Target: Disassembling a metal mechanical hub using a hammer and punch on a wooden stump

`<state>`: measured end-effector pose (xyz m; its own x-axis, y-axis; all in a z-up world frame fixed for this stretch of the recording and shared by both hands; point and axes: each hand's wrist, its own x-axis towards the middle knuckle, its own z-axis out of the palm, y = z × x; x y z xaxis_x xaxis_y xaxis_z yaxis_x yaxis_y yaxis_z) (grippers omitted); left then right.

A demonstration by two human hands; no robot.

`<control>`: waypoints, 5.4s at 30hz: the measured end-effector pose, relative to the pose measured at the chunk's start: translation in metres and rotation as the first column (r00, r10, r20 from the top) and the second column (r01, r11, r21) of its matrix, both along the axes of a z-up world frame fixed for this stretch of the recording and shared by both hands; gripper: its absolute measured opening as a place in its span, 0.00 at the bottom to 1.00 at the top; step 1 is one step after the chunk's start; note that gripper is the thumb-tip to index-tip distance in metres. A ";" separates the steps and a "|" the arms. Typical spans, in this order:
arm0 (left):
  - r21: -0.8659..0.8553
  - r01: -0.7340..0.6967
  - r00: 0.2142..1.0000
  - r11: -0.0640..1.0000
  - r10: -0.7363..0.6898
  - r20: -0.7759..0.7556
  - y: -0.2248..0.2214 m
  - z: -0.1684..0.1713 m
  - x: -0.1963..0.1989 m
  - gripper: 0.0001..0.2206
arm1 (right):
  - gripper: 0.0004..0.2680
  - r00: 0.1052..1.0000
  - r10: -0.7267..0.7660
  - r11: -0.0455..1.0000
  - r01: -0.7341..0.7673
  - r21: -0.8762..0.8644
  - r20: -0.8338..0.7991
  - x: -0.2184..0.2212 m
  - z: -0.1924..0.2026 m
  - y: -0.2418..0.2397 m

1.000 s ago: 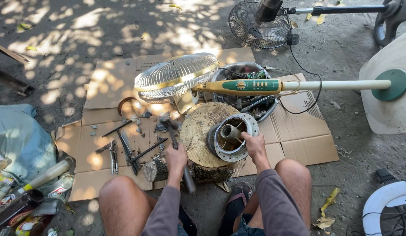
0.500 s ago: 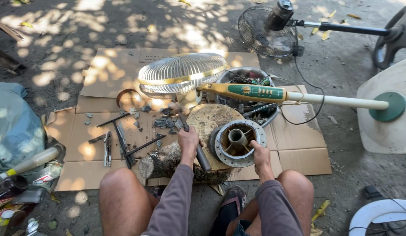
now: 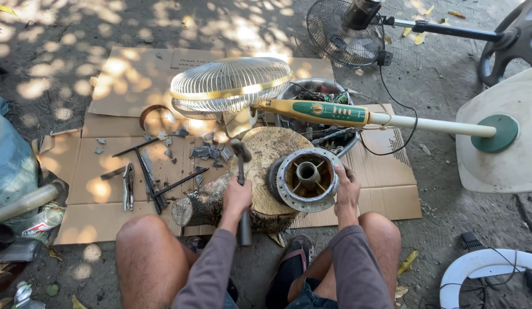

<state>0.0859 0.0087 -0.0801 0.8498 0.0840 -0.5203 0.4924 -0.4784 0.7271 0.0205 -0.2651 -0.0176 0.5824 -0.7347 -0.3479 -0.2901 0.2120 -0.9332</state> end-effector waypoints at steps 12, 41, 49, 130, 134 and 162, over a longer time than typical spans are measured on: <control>0.123 0.197 0.976 0.973 -0.182 -0.122 0.020 0.017 -0.065 0.22 | 0.23 0.915 0.223 0.942 -0.291 -0.169 -0.335 -0.023 -0.065 -0.064; 0.130 0.210 0.975 0.969 -0.198 -0.105 0.021 0.025 -0.064 0.20 | 0.22 0.799 0.411 -0.106 -0.436 -0.893 -0.439 -0.028 -0.032 0.061; 0.134 0.130 0.988 0.982 -0.118 -0.099 0.017 0.044 -0.070 0.18 | 0.20 0.973 0.231 0.184 -0.057 -0.981 -0.013 -0.014 -0.007 0.042; -0.043 0.336 0.934 0.941 -0.328 0.141 -0.013 0.112 -0.093 0.16 | 0.20 0.951 -0.200 0.979 0.182 -0.094 -0.235 -0.057 -0.073 -0.059; -0.108 0.387 0.907 0.916 -0.356 0.224 -0.040 0.125 -0.093 0.13 | 0.22 0.946 -0.150 0.981 0.106 -0.163 -0.287 -0.056 -0.101 -0.073; 0.090 0.404 0.856 0.910 -0.411 0.313 -0.071 0.093 -0.102 0.14 | 0.31 0.893 -0.146 0.987 0.103 -0.122 -0.426 -0.042 -0.092 -0.058</control>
